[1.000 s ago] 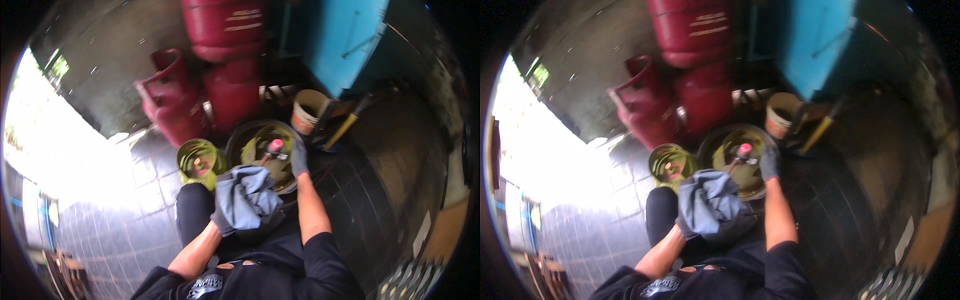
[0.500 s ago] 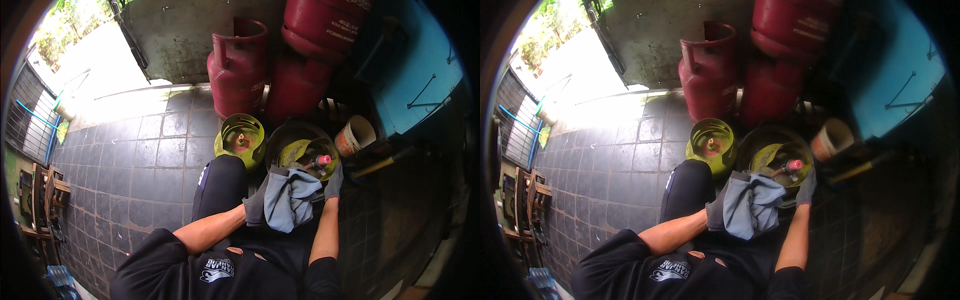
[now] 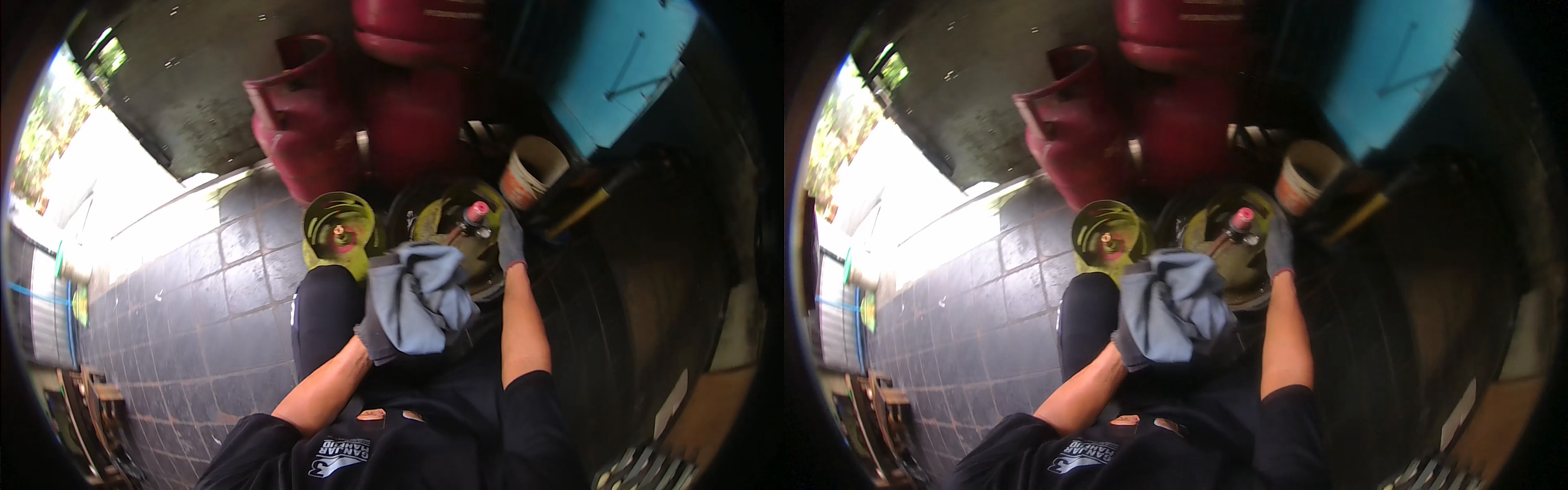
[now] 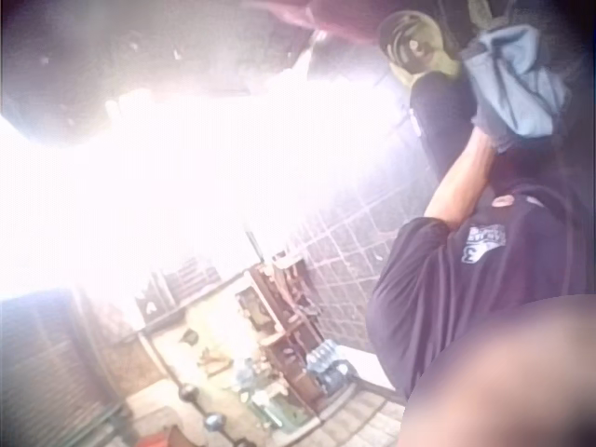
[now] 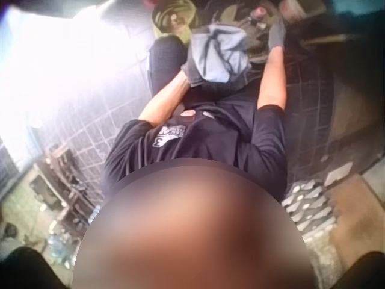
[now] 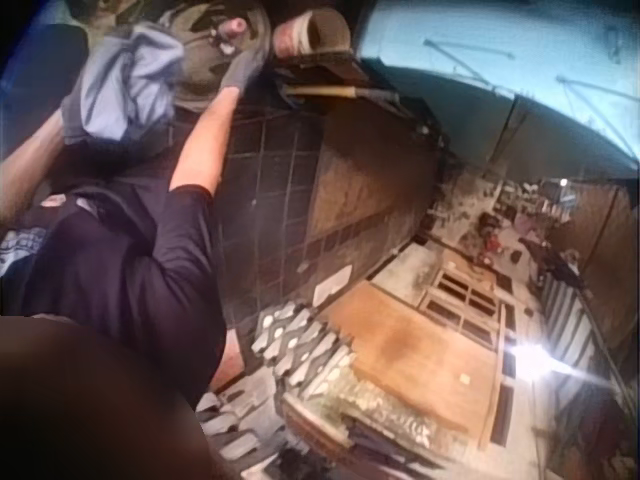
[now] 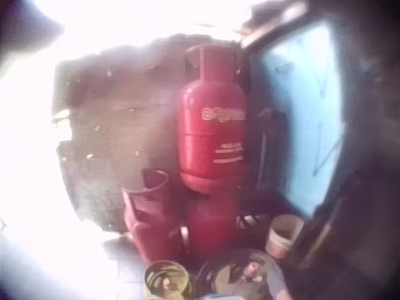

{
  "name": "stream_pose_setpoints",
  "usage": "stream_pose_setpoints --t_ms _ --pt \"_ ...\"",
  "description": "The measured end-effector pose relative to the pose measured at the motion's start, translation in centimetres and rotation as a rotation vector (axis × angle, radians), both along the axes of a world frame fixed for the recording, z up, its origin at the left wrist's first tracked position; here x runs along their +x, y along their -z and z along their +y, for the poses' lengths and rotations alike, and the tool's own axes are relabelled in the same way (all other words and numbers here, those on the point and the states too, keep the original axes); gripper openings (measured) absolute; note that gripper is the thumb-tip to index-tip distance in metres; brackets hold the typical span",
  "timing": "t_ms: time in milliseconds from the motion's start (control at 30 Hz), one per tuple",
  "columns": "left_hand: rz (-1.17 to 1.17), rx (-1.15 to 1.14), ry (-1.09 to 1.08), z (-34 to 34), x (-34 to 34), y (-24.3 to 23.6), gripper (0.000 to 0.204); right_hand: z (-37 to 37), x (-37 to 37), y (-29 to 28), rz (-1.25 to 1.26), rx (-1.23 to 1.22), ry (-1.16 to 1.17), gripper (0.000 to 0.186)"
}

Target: The person uses gloves and cloths to pull trays of baked buns from a large oven and places them onto a cooling rack.

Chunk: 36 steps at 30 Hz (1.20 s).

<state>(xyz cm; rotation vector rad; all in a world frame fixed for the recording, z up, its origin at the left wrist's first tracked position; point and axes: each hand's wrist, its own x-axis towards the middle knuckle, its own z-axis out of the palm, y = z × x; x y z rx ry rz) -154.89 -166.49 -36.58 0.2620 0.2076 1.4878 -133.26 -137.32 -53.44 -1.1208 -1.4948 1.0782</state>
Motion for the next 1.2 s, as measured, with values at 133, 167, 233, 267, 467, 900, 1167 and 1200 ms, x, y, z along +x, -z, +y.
stream_pose_setpoints --t_ms 133,167,233,267,467,900,1167,1200 --pt "0.989 0.017 -0.497 0.1 0.1 -0.3 0.031 -1.7 2.1 -0.2 0.068 0.013 0.037 0.043" --pt "1.068 -0.049 -0.598 0.0 -0.2 -0.1 0.028 -2.2 2.1 -0.6 0.051 0.017 0.044 0.043" --pt "1.192 0.039 -0.606 0.9 -1.1 0.3 0.030 -3.2 2.9 -0.7 0.022 0.029 0.065 0.044" --pt "1.036 -0.004 -0.543 0.9 -1.1 1.4 0.030 -3.8 3.4 -0.7 0.043 0.002 0.069 0.045" --pt "0.397 0.164 -0.170 1.8 1.6 -3.7 0.045 -4.6 5.3 0.3 0.212 -0.005 0.107 0.044" --pt "0.492 -0.169 -0.258 1.4 1.8 1.2 0.045 -1.3 1.1 -1.2 -0.172 -0.038 0.166 0.052" --pt "0.570 -0.274 -0.301 0.5 0.9 5.1 0.045 -3.5 1.0 -3.6 -0.110 -0.017 0.122 0.050" --pt "0.575 -0.280 -0.299 0.5 0.9 5.3 0.044 -3.6 1.2 -3.5 -0.090 -0.010 0.122 0.050"
